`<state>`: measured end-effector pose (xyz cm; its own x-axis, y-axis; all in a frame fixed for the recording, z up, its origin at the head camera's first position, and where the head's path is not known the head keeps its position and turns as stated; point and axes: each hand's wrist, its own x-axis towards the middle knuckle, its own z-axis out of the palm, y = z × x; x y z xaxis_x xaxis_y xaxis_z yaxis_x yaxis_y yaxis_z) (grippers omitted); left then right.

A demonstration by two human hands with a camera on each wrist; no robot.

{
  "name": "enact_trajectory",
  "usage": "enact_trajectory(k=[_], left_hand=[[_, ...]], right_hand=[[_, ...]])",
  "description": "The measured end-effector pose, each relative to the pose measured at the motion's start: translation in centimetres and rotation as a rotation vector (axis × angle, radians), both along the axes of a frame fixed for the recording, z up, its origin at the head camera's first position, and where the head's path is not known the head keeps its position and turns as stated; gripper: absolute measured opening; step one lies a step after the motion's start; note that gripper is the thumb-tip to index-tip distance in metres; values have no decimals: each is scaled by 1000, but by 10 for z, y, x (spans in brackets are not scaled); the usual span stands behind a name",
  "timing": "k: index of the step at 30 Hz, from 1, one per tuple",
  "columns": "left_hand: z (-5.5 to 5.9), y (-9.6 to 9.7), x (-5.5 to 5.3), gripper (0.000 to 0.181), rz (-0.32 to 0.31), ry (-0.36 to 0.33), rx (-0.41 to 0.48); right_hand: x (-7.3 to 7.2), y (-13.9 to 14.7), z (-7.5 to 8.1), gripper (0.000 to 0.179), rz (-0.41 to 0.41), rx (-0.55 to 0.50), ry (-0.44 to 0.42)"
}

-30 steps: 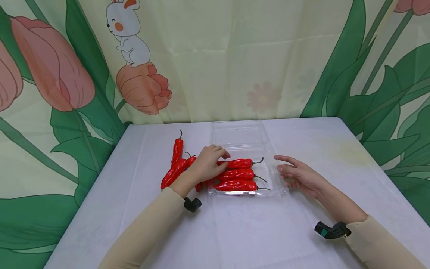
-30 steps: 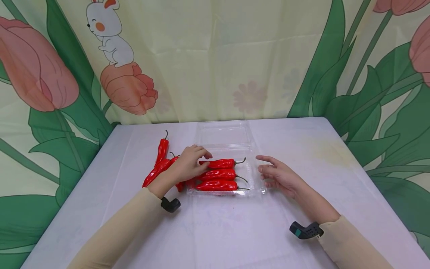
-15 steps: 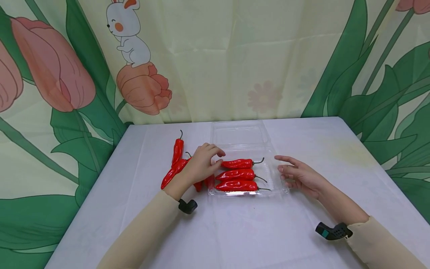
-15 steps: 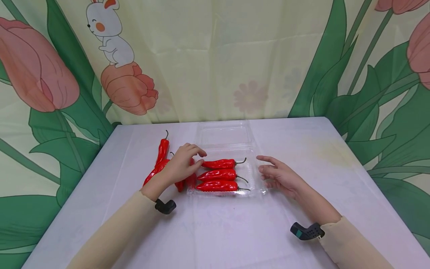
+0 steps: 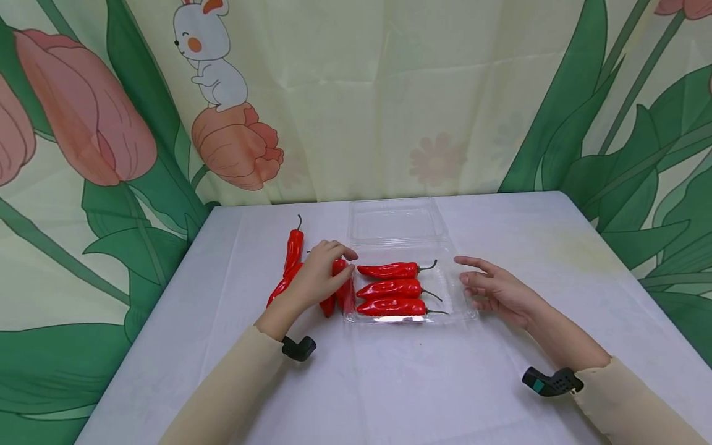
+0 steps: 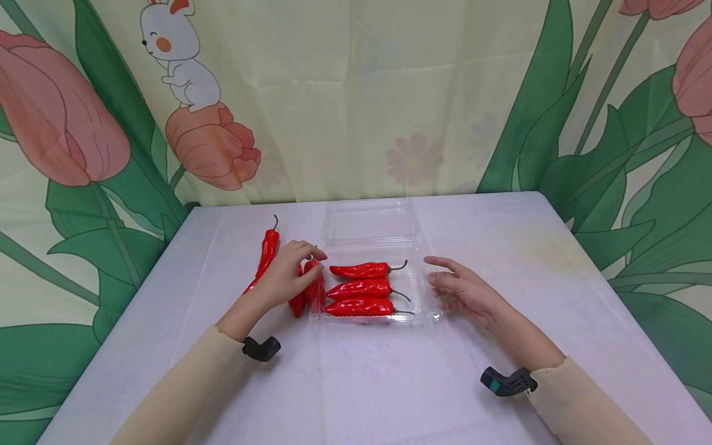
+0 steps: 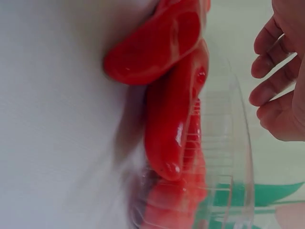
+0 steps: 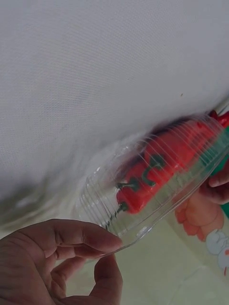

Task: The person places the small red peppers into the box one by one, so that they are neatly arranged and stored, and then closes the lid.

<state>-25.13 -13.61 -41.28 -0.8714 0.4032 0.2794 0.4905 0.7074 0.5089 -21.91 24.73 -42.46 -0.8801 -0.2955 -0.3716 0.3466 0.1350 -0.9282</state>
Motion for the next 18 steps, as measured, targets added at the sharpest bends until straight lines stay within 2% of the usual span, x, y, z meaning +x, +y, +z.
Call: enact_trajectory(k=[7, 18], left_hand=[[-2, -11, 6, 34, 35, -24, 21], [-8, -35, 11, 32, 94, -37, -29]], right_hand=[[-1, -1, -2, 66, -5, -2, -10], [-1, 0, -2, 66, -8, -4, -5]])
